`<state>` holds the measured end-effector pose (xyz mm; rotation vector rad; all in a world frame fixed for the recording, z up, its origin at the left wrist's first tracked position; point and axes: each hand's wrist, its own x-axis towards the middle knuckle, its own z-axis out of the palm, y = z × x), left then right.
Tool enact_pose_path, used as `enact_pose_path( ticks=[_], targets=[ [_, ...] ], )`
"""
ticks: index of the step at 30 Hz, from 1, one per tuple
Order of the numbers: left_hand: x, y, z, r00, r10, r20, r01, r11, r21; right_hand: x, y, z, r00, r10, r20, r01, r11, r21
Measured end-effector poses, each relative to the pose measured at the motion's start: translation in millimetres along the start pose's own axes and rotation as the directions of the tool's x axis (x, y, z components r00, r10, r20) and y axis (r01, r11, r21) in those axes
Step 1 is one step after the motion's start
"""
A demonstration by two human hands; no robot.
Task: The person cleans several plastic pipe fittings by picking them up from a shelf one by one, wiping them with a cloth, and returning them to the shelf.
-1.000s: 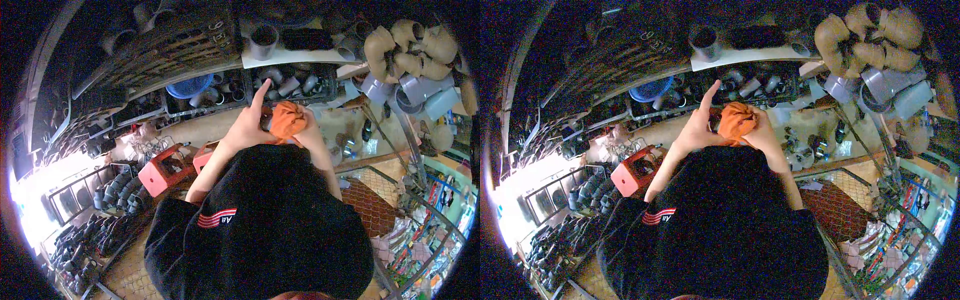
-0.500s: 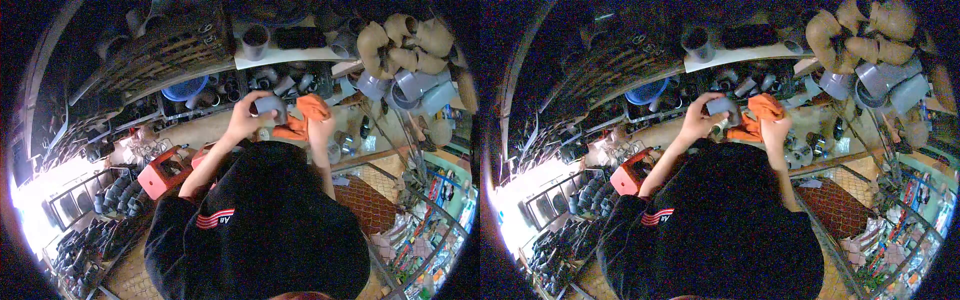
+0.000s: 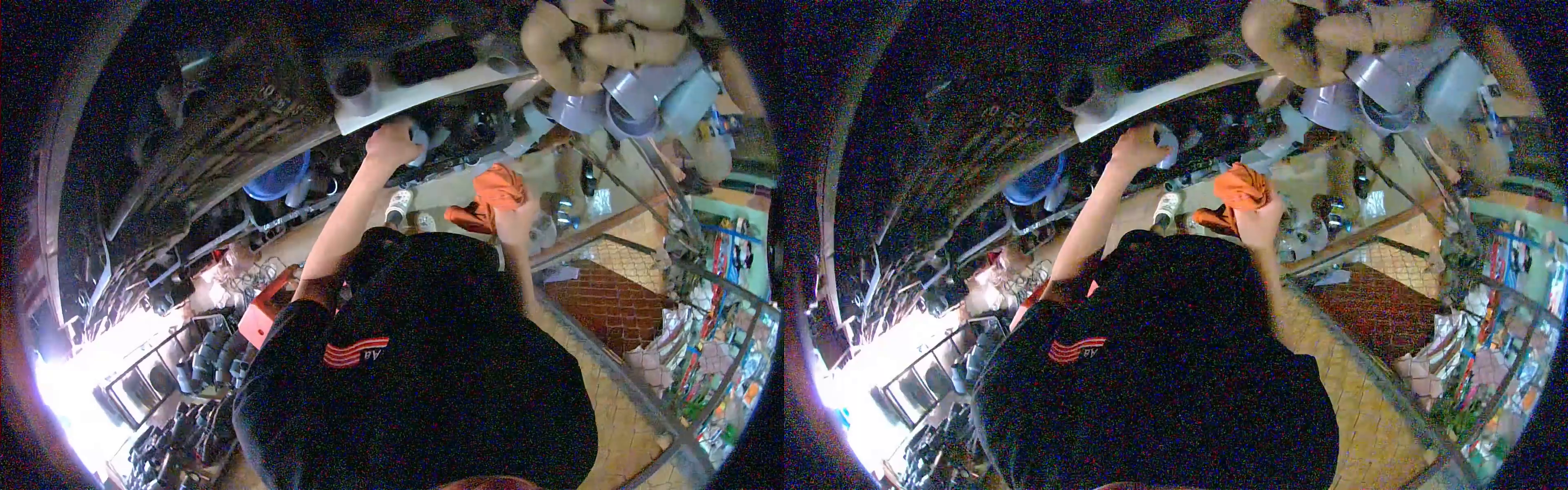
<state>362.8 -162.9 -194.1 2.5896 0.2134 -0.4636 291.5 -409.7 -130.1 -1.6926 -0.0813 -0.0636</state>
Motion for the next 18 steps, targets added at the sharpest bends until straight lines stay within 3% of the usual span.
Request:
enact_pose_path(
  ticks=[1, 4, 7, 10, 11, 15, 18],
  targets=[
    [12, -2, 9, 0.998, -0.044, 0.05, 0.039, 0.995, 0.09, -2, 8, -3, 1.0, -0.019, -0.014, 0.019, 1.0, -0.025],
    [23, -5, 25, 0.997, 0.039, -0.064, -0.022, 0.971, 0.236, -7, 36, -14, 0.997, -0.044, -0.061, 0.032, 0.982, -0.185],
    [18, 10, -5, 0.985, 0.17, 0.024, -0.163, 0.879, 0.448, -14, 36, -23, 0.992, -0.004, -0.127, -0.024, 0.975, -0.22],
    [59, -21, -1, 0.921, 0.326, 0.212, -0.383, 0.851, 0.36, -14, 26, -27, 0.977, 0.061, -0.204, -0.092, 0.985, -0.148],
    [65, -24, -4, 0.908, 0.312, 0.279, -0.398, 0.851, 0.341, -14, 21, -27, 0.977, 0.06, -0.205, -0.086, 0.989, -0.12],
    [68, -25, 8, 0.934, 0.314, 0.172, -0.355, 0.874, 0.331, -12, 26, -25, 0.979, 0.048, -0.199, -0.063, 0.995, -0.073],
    [57, -23, 13, 0.949, 0.315, 0.023, -0.309, 0.911, 0.273, -11, 21, -25, 0.988, 0.001, -0.152, -0.034, 0.976, -0.216]
  ],
)
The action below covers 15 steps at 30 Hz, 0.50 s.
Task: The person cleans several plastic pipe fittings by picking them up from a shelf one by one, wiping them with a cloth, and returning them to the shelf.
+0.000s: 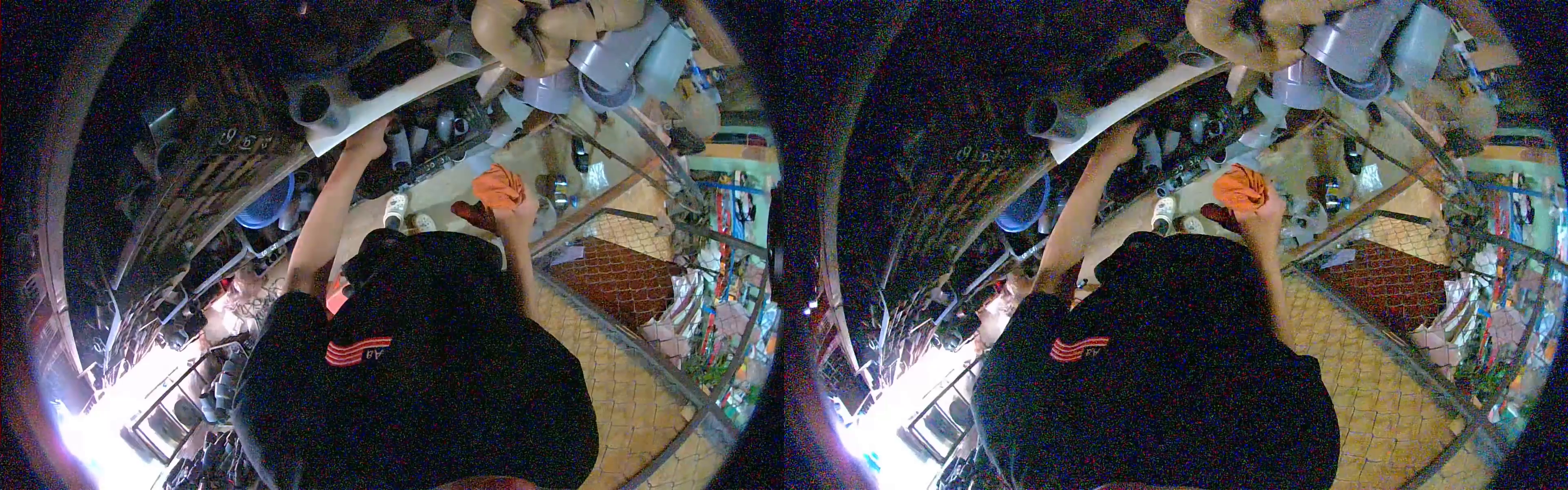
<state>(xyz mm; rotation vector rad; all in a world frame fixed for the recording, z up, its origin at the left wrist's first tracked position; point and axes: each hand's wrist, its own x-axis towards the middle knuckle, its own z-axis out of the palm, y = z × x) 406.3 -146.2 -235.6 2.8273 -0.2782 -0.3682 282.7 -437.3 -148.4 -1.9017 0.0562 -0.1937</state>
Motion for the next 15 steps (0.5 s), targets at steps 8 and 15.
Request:
enact_pose_path(
  ticks=[8, 15],
  targets=[
    [-63, 7, -8, 0.823, -0.244, -0.513, 0.076, 0.943, -0.325, 11, 17, 20, 0.913, 0.125, 0.388, -0.345, 0.743, 0.573],
    [-132, 62, 4, 0.935, -0.289, -0.206, -0.143, 0.225, -0.964, 17, -13, 89, 0.877, -0.186, 0.442, 0.074, 0.963, 0.259]
  ],
)
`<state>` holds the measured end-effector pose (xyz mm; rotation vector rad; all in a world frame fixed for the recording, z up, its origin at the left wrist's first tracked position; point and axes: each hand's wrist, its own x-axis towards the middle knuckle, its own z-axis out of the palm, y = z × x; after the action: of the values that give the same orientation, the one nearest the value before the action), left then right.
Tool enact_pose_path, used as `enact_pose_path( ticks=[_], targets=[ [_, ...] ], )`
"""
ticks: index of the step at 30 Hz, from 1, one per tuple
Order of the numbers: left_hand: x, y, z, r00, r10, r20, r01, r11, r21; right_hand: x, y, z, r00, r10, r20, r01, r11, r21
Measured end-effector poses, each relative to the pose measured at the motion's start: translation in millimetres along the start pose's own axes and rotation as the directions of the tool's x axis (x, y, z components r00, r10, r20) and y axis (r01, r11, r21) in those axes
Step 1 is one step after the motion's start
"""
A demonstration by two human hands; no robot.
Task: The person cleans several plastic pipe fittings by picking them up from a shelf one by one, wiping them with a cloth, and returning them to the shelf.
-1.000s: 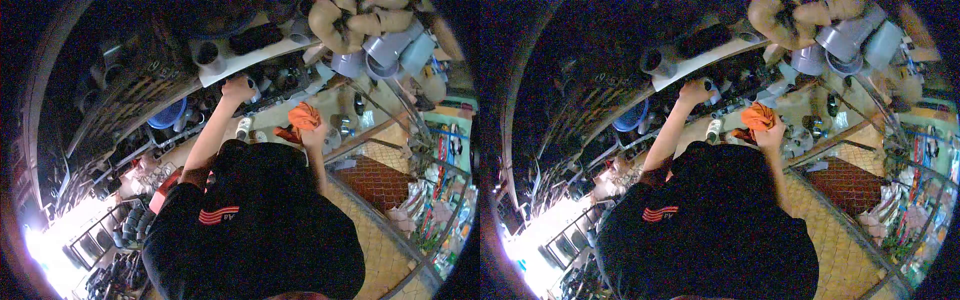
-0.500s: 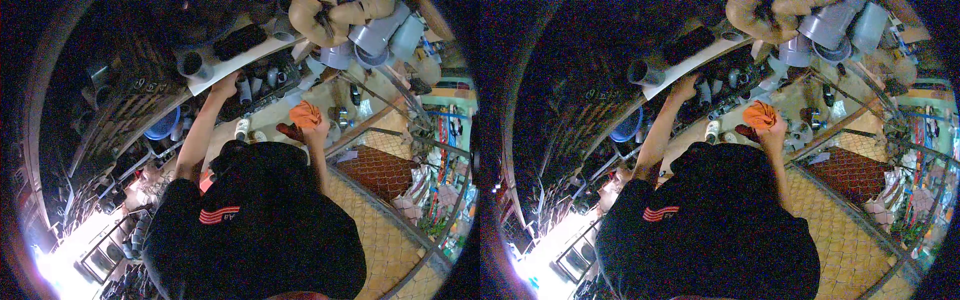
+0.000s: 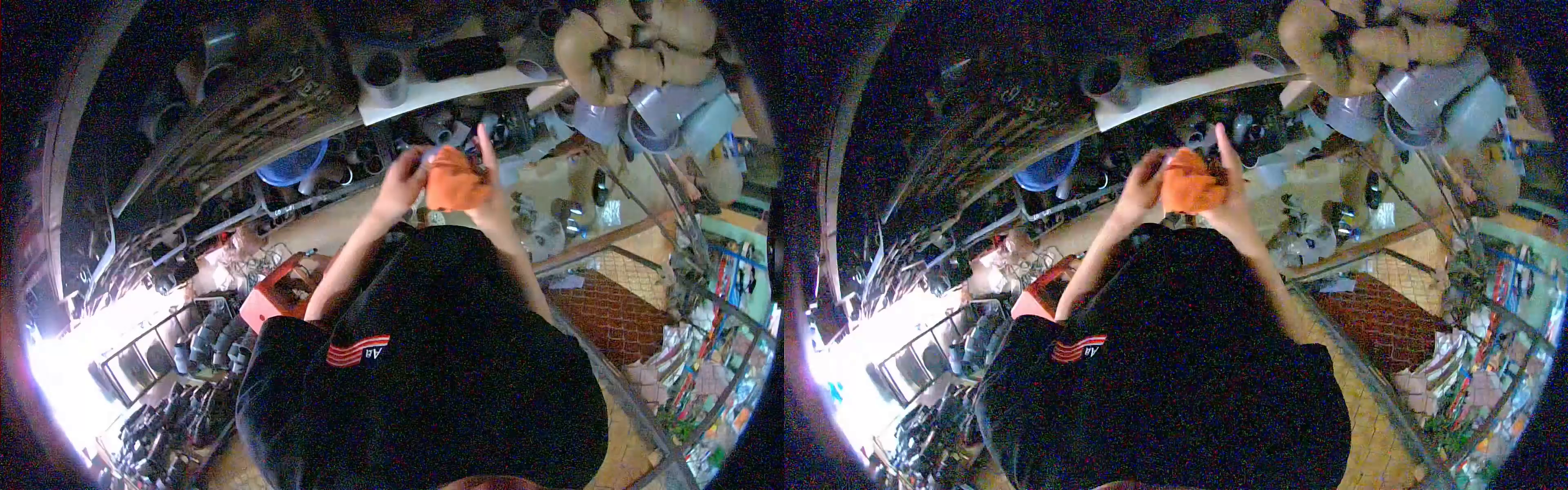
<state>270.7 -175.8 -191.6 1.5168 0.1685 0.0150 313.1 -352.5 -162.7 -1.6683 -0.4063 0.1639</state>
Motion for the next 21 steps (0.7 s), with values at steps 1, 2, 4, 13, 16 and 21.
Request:
enact_pose_path(
  ticks=[1, 2, 4, 13, 16, 21],
  targets=[
    [-27, 50, 12, 0.991, 0.116, 0.064, -0.117, 0.993, 0.005, 4, -35, 19, 0.981, -0.182, -0.073, 0.172, 0.977, -0.126],
    [-32, 27, 14, 0.998, 0.011, 0.069, 0.006, 0.97, -0.244, 7, -40, 25, 0.991, -0.114, -0.077, 0.107, 0.991, -0.081],
    [-39, 19, 14, 0.991, -0.1, 0.09, 0.132, 0.854, -0.504, 11, -23, 26, 0.995, -0.07, 0.077, 0.065, 0.996, 0.066],
    [-68, 47, -24, 0.827, -0.445, 0.343, 0.5, 0.305, -0.81, 21, -57, 23, 0.871, -0.212, 0.442, 0.184, 0.977, 0.106],
    [-75, 44, -33, 0.809, -0.446, 0.383, 0.537, 0.296, -0.79, 16, -55, 23, 0.845, -0.235, 0.479, 0.182, 0.971, 0.156],
    [-76, 31, -40, 0.876, -0.282, 0.391, 0.476, 0.376, -0.795, 6, -32, 22, 0.852, -0.122, 0.509, -0.031, 0.959, 0.28]
  ],
)
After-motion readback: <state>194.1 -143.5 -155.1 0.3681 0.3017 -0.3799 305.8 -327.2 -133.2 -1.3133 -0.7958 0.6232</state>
